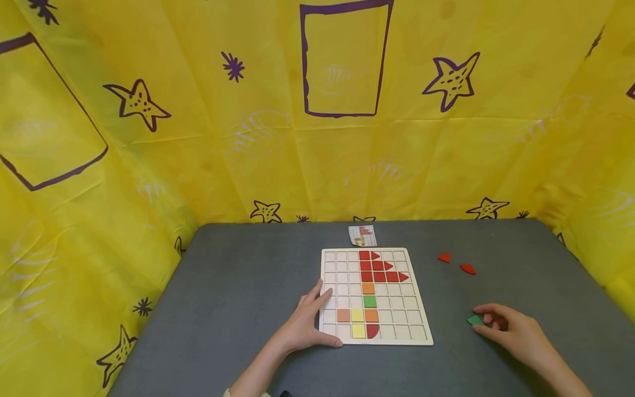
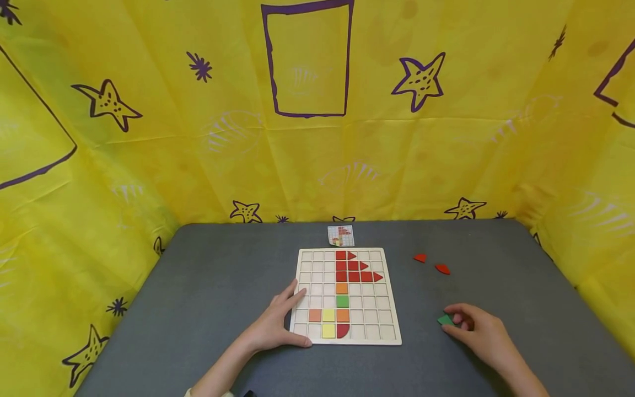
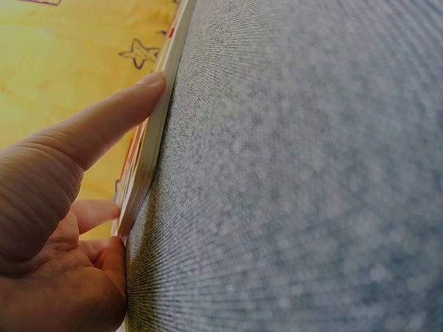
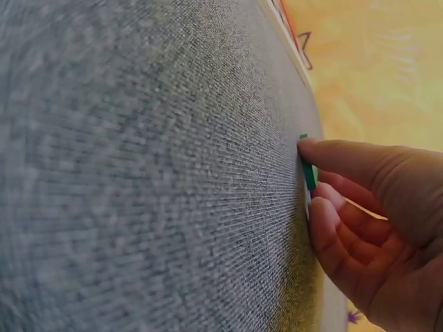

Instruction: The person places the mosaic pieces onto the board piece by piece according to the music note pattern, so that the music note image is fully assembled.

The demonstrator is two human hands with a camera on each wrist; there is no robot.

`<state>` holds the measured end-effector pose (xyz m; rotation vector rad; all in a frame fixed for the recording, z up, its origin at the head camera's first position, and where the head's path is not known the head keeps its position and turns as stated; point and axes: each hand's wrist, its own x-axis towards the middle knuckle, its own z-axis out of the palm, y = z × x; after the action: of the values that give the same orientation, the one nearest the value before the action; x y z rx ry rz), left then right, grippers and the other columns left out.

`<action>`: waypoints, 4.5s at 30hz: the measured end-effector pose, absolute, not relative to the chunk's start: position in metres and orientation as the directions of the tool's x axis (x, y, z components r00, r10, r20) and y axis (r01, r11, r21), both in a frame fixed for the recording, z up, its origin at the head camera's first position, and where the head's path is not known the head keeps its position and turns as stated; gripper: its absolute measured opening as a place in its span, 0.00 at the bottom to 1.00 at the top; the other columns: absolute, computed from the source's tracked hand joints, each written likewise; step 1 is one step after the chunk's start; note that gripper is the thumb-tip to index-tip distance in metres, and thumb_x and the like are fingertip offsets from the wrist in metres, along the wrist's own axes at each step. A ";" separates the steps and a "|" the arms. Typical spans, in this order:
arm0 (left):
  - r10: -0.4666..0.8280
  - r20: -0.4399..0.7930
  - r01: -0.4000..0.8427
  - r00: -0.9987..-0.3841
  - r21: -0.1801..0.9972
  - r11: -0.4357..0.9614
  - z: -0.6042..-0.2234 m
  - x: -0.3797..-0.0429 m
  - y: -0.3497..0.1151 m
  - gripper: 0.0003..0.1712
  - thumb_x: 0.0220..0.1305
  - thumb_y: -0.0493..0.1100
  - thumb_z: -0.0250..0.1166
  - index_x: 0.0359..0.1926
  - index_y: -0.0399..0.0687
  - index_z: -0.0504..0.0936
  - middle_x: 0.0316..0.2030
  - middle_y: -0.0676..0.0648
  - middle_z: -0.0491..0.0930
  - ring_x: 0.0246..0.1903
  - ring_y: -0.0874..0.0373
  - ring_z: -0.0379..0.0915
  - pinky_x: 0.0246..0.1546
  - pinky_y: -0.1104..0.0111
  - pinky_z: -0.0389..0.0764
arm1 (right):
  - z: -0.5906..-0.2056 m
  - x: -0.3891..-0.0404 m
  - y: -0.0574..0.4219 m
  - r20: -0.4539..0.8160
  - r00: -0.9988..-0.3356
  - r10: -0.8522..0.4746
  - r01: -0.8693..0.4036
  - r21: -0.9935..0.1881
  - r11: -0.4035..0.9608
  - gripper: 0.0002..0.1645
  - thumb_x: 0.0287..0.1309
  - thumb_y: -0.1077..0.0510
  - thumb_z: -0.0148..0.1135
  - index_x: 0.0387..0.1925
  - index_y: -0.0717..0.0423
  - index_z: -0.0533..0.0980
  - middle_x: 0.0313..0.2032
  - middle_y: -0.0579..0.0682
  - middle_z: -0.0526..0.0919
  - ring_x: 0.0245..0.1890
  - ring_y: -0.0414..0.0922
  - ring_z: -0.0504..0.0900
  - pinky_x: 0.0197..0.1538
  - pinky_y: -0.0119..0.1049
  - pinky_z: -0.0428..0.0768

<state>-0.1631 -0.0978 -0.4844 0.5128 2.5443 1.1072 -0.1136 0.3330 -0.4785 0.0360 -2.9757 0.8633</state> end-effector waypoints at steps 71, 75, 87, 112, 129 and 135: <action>0.467 -0.108 0.240 -0.878 0.743 0.625 -0.484 -0.163 -0.099 0.62 0.39 0.59 0.78 0.72 0.47 0.56 0.75 0.41 0.40 0.68 0.44 0.48 0.57 0.46 0.64 | -0.486 -0.144 0.122 0.363 -0.772 -0.521 -0.635 -0.432 0.640 0.11 0.44 0.46 0.74 0.26 0.39 0.77 0.28 0.31 0.76 0.34 0.31 0.69 0.36 0.26 0.70; 0.460 -0.128 0.225 -0.879 0.739 0.636 -0.484 -0.163 -0.099 0.62 0.38 0.60 0.78 0.72 0.49 0.57 0.75 0.42 0.40 0.68 0.44 0.47 0.57 0.46 0.64 | -0.485 -0.144 0.128 0.345 -0.803 -0.486 -0.595 -0.507 0.624 0.11 0.43 0.47 0.75 0.26 0.37 0.78 0.27 0.30 0.76 0.33 0.32 0.67 0.34 0.24 0.68; 0.459 -0.150 0.213 -0.875 0.734 0.645 -0.483 -0.164 -0.098 0.63 0.37 0.61 0.78 0.72 0.51 0.56 0.75 0.44 0.40 0.67 0.47 0.48 0.56 0.50 0.65 | -0.476 -0.158 0.190 0.274 -0.939 -0.207 -0.340 -0.650 0.679 0.09 0.45 0.49 0.75 0.28 0.35 0.80 0.27 0.34 0.79 0.27 0.36 0.70 0.31 0.29 0.68; 0.467 -0.183 0.217 -0.865 0.704 0.677 -0.474 -0.165 -0.099 0.62 0.36 0.59 0.79 0.72 0.49 0.58 0.75 0.44 0.42 0.68 0.46 0.49 0.57 0.50 0.66 | -0.485 -0.186 0.325 0.194 -0.953 0.231 0.066 -0.614 0.787 0.17 0.57 0.48 0.65 0.41 0.55 0.81 0.25 0.45 0.80 0.19 0.33 0.67 0.28 0.33 0.63; 0.451 -0.199 0.190 -0.870 0.708 0.680 -0.475 -0.166 -0.098 0.62 0.36 0.58 0.79 0.72 0.51 0.58 0.75 0.46 0.42 0.67 0.47 0.49 0.57 0.50 0.66 | -0.484 -0.196 0.337 0.186 -0.960 0.211 0.068 -0.574 0.816 0.23 0.58 0.48 0.62 0.47 0.63 0.77 0.40 0.62 0.84 0.23 0.33 0.70 0.33 0.37 0.65; 0.451 -0.190 0.200 -0.872 0.703 0.683 -0.476 -0.165 -0.098 0.63 0.35 0.59 0.80 0.72 0.51 0.59 0.75 0.45 0.42 0.67 0.47 0.50 0.56 0.50 0.67 | -0.484 -0.204 0.334 0.187 -0.958 0.218 0.075 -0.570 0.818 0.27 0.56 0.45 0.64 0.47 0.64 0.77 0.40 0.64 0.83 0.34 0.54 0.78 0.37 0.46 0.68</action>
<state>-0.1654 -0.0977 -0.4759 0.5114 2.5479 1.0042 -0.2041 0.3342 -0.4844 -0.2260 -2.7589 0.8504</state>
